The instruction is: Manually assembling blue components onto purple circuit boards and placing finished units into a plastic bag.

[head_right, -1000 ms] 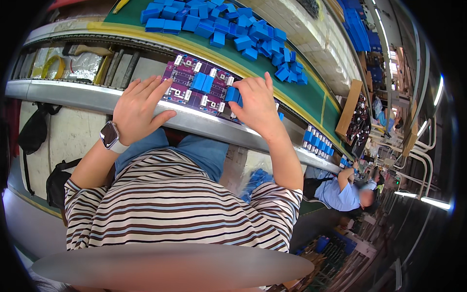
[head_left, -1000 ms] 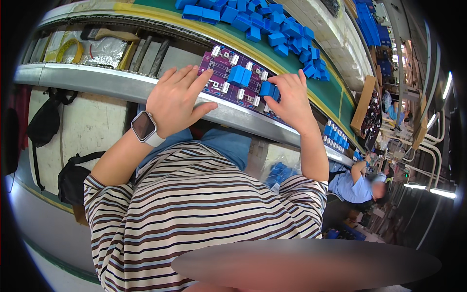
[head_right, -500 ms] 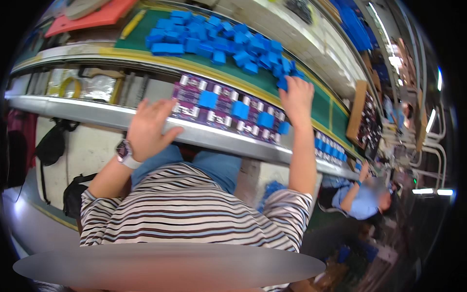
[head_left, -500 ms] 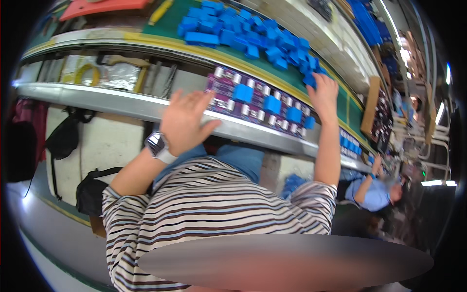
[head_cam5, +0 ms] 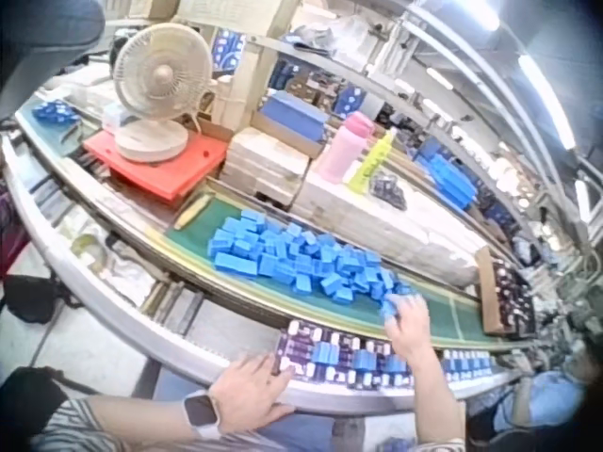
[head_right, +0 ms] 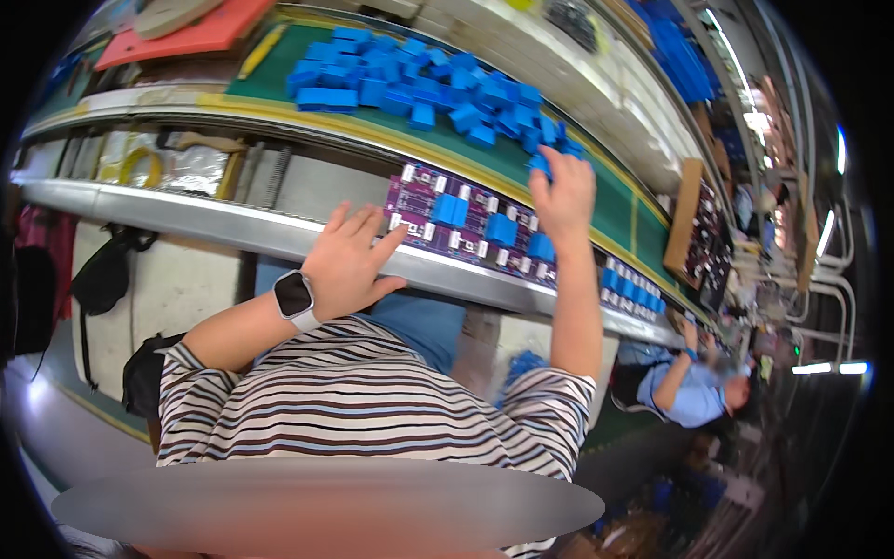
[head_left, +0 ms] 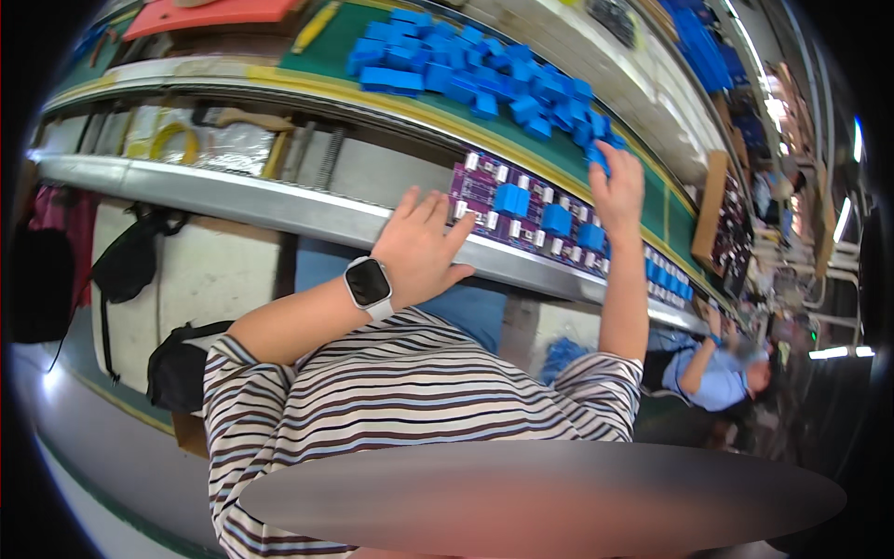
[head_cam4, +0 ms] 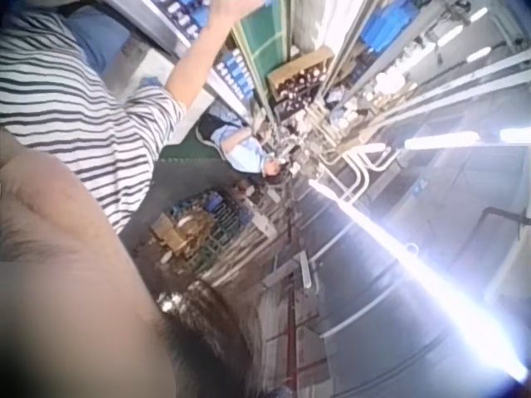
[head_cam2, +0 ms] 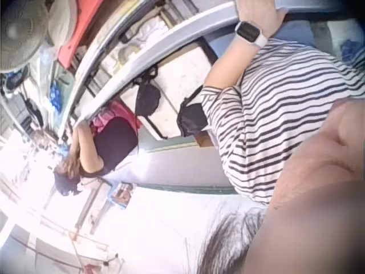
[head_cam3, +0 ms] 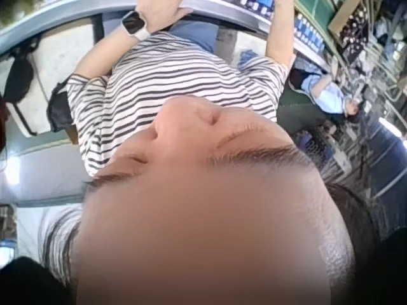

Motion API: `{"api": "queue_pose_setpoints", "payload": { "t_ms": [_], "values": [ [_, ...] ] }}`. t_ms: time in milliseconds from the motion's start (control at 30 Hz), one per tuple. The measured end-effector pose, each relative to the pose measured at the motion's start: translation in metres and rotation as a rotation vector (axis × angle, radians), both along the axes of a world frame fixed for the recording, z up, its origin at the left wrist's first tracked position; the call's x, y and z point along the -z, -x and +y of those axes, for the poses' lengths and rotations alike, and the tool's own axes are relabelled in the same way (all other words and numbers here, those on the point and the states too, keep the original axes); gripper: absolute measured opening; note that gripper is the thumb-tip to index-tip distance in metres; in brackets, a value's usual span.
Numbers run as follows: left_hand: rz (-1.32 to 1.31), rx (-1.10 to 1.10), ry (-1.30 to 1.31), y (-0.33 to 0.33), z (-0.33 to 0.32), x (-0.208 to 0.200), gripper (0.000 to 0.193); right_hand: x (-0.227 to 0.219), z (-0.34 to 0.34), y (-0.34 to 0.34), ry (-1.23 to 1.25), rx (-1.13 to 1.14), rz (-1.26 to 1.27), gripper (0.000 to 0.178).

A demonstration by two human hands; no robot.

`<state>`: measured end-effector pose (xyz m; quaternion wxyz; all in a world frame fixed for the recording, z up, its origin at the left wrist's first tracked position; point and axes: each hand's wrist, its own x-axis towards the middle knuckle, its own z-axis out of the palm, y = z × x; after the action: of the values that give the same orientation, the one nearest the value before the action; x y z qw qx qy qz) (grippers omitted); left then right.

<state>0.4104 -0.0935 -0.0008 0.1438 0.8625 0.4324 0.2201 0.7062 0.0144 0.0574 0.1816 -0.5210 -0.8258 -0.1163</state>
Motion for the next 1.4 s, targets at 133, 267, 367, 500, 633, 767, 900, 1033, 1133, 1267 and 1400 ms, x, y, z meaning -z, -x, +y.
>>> {"api": "queue_pose_setpoints", "payload": {
  "t_ms": [133, 267, 367, 500, 633, 767, 900, 1033, 1133, 1267, 1400],
  "values": [
    [-0.034, 0.047, -0.025, -0.016, -0.002, 0.009, 0.061, -0.007, -0.033, 0.059, 0.249, -0.156, 0.148, 0.037],
    [-0.072, 0.064, -0.051, -0.03, -0.004, 0.013, 0.059, 0.0, -0.05, 0.076, 0.439, -0.193, 0.149, 0.04],
    [-0.113, 0.052, -0.055, -0.031, -0.006, 0.016, 0.059, 0.007, -0.046, 0.077, 0.505, -0.221, 0.145, 0.039],
    [-0.126, 0.053, -0.034, -0.031, -0.007, 0.016, 0.06, 0.01, -0.043, 0.078, 0.517, -0.187, 0.134, 0.038],
    [-0.147, 0.037, -0.027, -0.03, -0.007, 0.019, 0.06, 0.008, -0.042, 0.083, 0.58, -0.152, 0.202, 0.038],
    [-0.174, 0.051, -0.042, -0.03, -0.006, 0.022, 0.061, 0.009, -0.041, 0.084, 0.611, -0.153, 0.212, 0.037],
    [-0.178, 0.061, -0.045, -0.03, -0.005, 0.021, 0.062, 0.007, -0.042, 0.087, 0.6, -0.137, 0.173, 0.036],
    [-0.188, 0.055, -0.044, -0.031, -0.005, 0.022, 0.062, 0.007, -0.046, 0.09, 0.487, -0.142, -0.005, 0.039],
    [-0.156, 0.033, -0.041, -0.031, -0.006, 0.02, 0.062, 0.007, -0.049, 0.092, 0.432, -0.164, -0.071, 0.04],
    [-0.16, 0.04, -0.035, -0.033, -0.008, 0.021, 0.062, 0.008, -0.053, 0.094, 0.405, -0.16, -0.095, 0.037],
    [-0.154, 0.039, -0.043, -0.029, -0.009, 0.021, 0.063, 0.01, -0.054, 0.101, 0.38, -0.176, -0.135, 0.038]
  ]
}}
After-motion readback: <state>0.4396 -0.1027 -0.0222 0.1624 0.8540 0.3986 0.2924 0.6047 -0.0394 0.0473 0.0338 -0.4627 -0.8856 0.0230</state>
